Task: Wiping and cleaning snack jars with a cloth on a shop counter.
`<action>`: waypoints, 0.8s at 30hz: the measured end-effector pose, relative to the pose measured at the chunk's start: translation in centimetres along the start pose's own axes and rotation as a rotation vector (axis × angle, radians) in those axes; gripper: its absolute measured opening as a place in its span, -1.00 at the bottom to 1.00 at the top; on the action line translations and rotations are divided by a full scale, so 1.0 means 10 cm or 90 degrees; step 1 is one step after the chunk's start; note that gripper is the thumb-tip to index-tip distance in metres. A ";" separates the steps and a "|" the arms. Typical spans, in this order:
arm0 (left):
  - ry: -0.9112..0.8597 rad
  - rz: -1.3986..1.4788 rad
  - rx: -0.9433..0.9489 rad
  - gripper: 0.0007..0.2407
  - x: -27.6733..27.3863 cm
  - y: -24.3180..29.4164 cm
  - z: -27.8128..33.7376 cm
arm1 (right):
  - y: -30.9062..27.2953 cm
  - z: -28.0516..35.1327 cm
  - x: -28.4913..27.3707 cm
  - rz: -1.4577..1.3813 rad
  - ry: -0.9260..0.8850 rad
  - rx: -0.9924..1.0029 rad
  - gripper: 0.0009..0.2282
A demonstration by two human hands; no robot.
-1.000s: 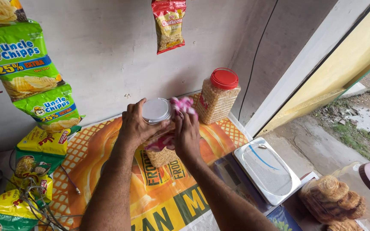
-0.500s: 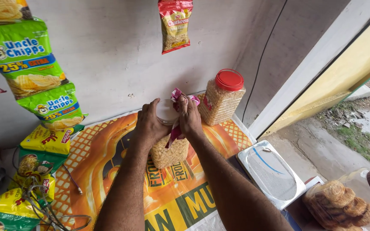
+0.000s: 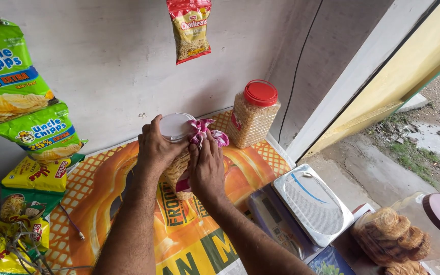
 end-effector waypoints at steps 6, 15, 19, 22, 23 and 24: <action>0.031 -0.015 0.044 -0.08 0.02 -0.03 0.03 | 0.49 -0.24 0.36 -0.059 0.002 0.000 -0.62; 0.019 0.005 0.108 -0.09 -0.03 0.28 0.24 | 0.86 -0.75 0.43 -0.149 -0.196 0.175 -0.61; -0.004 -0.014 0.089 -0.10 0.02 0.30 0.19 | 0.80 -0.33 0.36 -0.175 -0.128 0.196 -0.61; 0.035 0.023 0.127 -0.11 0.02 0.24 0.12 | 0.67 -0.02 0.32 -0.122 -0.011 0.102 -0.60; 0.017 0.021 0.104 -0.09 0.02 0.24 0.10 | 0.65 0.03 0.29 -0.138 0.010 0.127 -0.58; -0.001 0.016 0.079 -0.08 -0.01 0.22 0.09 | 0.61 0.10 0.27 -0.156 0.031 0.153 -0.53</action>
Point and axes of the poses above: each hand's wrist, its own z-axis away from the middle knuckle, its own x-axis out of the palm, y = z × x, the point moved 5 cm from there along -z, towards the middle knuckle, and after that the axes turned 1 degree about x, right-handed, at the moved point
